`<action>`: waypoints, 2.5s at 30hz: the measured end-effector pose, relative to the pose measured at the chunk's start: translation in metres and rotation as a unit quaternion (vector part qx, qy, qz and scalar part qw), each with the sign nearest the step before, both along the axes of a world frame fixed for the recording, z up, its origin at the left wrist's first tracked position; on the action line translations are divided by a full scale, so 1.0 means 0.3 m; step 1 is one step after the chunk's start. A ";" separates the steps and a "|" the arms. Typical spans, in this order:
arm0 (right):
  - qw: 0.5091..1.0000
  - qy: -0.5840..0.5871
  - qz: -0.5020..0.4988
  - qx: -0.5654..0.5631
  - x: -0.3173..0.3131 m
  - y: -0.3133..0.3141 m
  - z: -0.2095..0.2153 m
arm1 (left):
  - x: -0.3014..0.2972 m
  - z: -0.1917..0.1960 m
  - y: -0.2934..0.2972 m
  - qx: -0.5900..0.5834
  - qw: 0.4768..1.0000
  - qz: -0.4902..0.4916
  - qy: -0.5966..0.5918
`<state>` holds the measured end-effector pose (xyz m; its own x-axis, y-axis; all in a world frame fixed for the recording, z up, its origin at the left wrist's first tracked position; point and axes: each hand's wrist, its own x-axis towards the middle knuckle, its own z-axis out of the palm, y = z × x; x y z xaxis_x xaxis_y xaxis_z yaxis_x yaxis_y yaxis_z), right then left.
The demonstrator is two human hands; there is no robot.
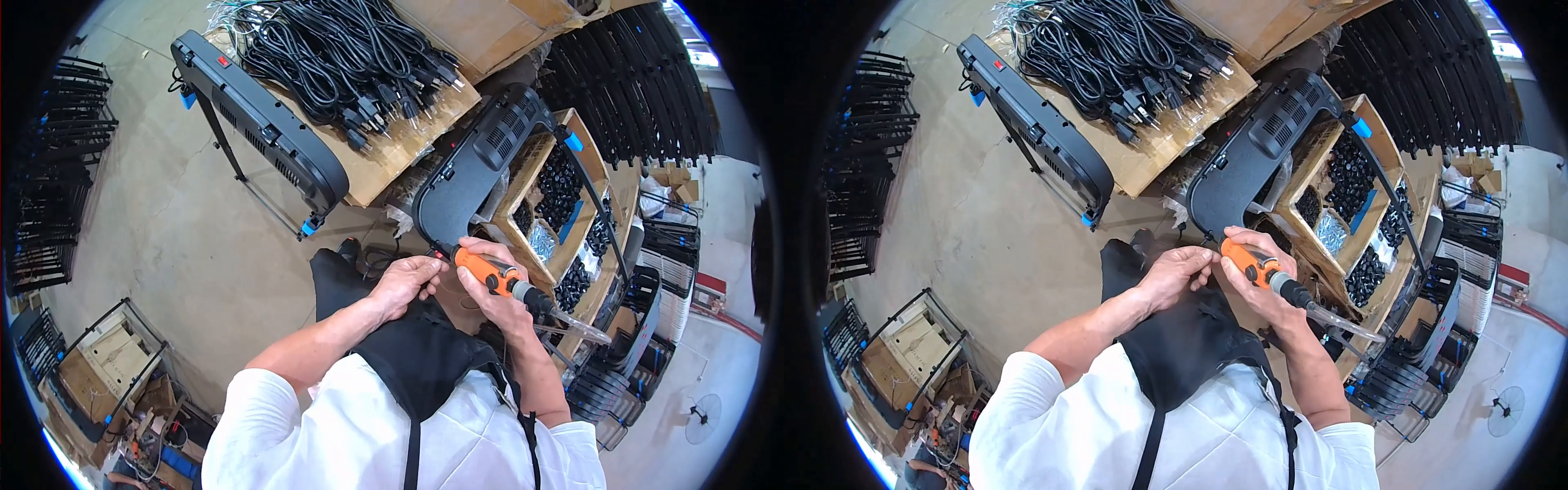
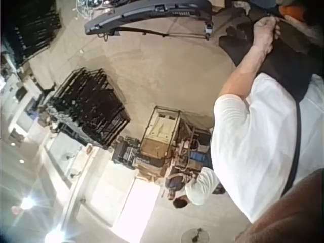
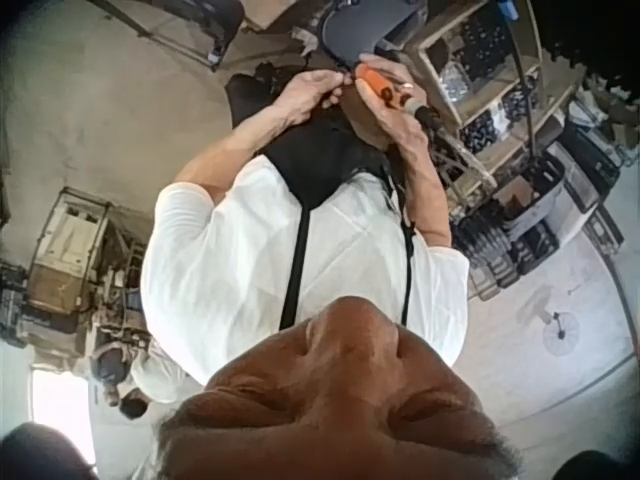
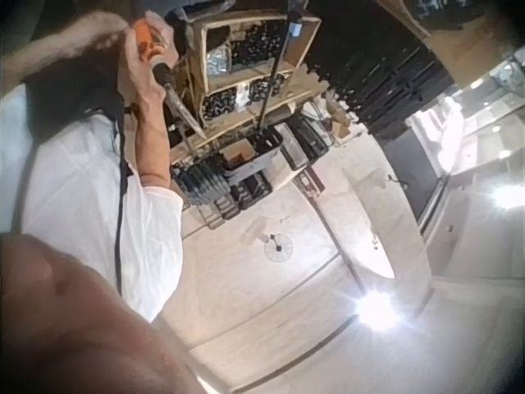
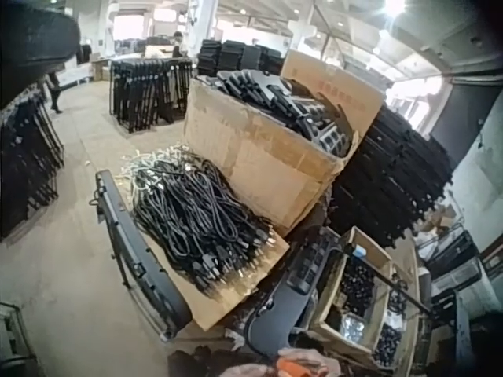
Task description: Assemble machinery parts by connecting internal wires and fastening plastic covers with screws.
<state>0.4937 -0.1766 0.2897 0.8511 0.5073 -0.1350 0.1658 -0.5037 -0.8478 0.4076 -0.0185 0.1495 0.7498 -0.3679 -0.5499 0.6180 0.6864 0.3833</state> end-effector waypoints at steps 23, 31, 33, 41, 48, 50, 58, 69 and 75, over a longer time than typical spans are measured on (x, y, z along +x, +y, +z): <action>0.999 0.034 -0.027 -0.007 -0.005 0.028 0.030 | 0.086 0.037 0.070 0.013 0.987 0.098 0.124; 0.994 0.005 -0.046 0.103 0.061 0.010 0.087 | 0.196 0.096 0.056 -0.117 0.973 0.152 0.131; 0.994 -0.004 -0.038 0.107 0.090 0.009 0.079 | 0.233 0.086 0.042 -0.139 0.968 0.157 0.137; 0.993 0.004 -0.027 0.116 0.166 0.027 0.079 | 0.305 0.089 0.043 -0.231 0.936 0.209 0.162; 0.992 -0.024 -0.022 0.119 0.202 0.041 0.075 | 0.329 0.098 0.056 -0.237 0.940 0.181 0.163; 0.996 -0.007 -0.024 0.088 0.213 0.061 0.090 | 0.328 0.092 0.048 -0.246 0.934 0.194 0.172; 0.995 0.000 -0.032 0.091 0.219 0.104 0.053 | 0.335 0.072 0.028 -0.268 0.926 0.224 0.142; 1.000 0.015 0.009 -0.007 0.272 0.197 0.035 | 0.225 0.081 0.052 -0.136 0.986 0.087 0.028; 0.999 -0.010 0.029 -0.041 0.303 0.210 0.027 | 0.232 0.104 0.106 -0.073 0.996 0.041 0.004</action>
